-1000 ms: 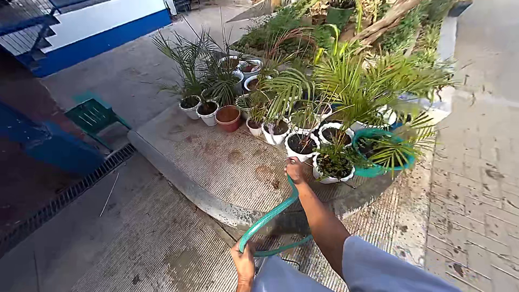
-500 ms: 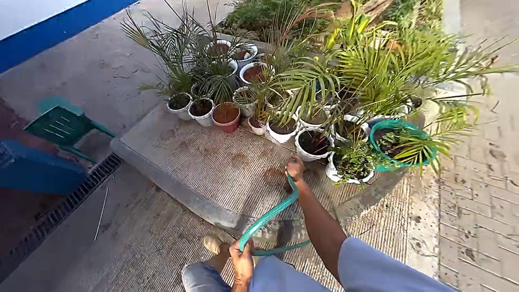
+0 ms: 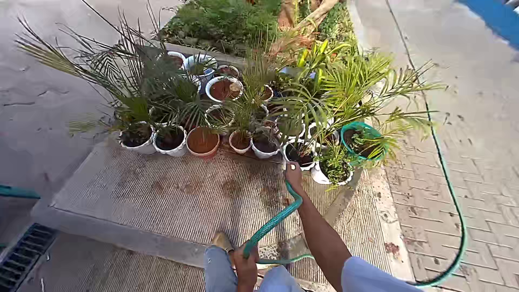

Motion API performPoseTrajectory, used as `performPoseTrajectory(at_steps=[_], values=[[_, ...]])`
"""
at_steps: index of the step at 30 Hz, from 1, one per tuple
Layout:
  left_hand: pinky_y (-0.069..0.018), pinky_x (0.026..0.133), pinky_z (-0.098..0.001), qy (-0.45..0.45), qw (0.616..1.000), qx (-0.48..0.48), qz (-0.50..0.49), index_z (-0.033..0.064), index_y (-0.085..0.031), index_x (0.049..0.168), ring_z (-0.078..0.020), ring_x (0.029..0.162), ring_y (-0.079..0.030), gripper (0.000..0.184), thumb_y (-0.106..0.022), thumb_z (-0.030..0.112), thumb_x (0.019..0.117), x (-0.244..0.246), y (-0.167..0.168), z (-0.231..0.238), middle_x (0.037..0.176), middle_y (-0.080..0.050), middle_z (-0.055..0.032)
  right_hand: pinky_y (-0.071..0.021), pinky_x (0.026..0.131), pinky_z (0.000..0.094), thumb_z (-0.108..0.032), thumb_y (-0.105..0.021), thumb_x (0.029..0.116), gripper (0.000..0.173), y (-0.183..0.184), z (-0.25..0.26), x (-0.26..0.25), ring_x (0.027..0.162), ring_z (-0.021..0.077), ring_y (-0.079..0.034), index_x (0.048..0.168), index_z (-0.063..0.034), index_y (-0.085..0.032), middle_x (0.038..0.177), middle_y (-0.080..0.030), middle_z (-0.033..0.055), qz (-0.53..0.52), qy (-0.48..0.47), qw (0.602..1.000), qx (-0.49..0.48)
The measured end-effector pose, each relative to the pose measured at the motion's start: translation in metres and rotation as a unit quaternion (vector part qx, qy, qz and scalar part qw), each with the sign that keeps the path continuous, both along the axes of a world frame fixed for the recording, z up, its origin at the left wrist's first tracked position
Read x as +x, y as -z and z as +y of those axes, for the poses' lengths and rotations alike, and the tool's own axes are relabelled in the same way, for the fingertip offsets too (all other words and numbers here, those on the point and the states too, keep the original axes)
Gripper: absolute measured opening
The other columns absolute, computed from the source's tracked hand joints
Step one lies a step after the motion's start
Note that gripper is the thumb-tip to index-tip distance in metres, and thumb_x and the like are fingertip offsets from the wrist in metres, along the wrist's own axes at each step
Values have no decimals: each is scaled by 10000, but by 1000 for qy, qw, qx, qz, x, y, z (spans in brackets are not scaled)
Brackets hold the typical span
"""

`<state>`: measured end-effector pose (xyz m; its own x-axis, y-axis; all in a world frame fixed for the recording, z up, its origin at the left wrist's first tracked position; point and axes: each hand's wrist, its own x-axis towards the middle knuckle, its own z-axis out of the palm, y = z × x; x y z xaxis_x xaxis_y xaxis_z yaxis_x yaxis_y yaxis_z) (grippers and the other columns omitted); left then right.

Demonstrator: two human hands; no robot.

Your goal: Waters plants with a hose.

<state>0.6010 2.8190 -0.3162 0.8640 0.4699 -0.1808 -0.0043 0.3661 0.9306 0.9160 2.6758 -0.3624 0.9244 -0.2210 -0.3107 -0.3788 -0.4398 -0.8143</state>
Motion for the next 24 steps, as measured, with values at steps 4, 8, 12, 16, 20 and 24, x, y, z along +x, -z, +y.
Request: performPoseTrajectory(at_steps=[4,8,12,16,20,24], values=[[-419,483,-184,29,999,-32,0,212,-618,667,12,463,-463,312,-632,292,968,28,-39,56,528,-494,135,-564,648,416,-268,-468,1101,375,-41,33,17,656,236,-638,1361,-15,-563,934,-672,190,30,24,999,-4],[-438,509,-180,39,999,-18,-15,215,-622,678,18,485,-481,314,-616,273,987,47,-80,94,544,-508,138,-558,627,390,-301,-465,1105,382,-86,62,29,623,210,-625,1368,-40,-559,890,-669,155,65,29,997,-8],[-433,505,-176,47,999,7,-25,214,-626,676,26,486,-482,295,-618,229,970,68,-104,130,541,-505,143,-555,626,383,-281,-476,1102,382,-116,82,40,622,208,-620,1374,-22,-550,880,-662,156,69,40,997,11],[-418,481,-192,66,998,7,-22,214,-595,657,8,453,-454,324,-614,251,978,79,-110,155,516,-474,134,-555,597,371,-270,-488,1101,364,-123,95,50,590,198,-616,1363,-26,-552,826,-653,133,66,59,996,21],[-418,490,-171,87,996,13,-28,214,-618,658,19,465,-467,324,-598,204,981,88,-123,171,524,-496,137,-560,655,400,-268,-482,1097,370,-127,103,61,646,221,-634,1378,-36,-548,885,-669,152,74,49,996,20],[-417,504,-170,92,995,26,-29,208,-628,659,26,478,-470,312,-601,182,969,110,-128,180,531,-505,141,-549,582,372,-256,-489,1099,359,-136,110,87,569,198,-602,1370,-28,-549,829,-649,142,32,105,993,37]])
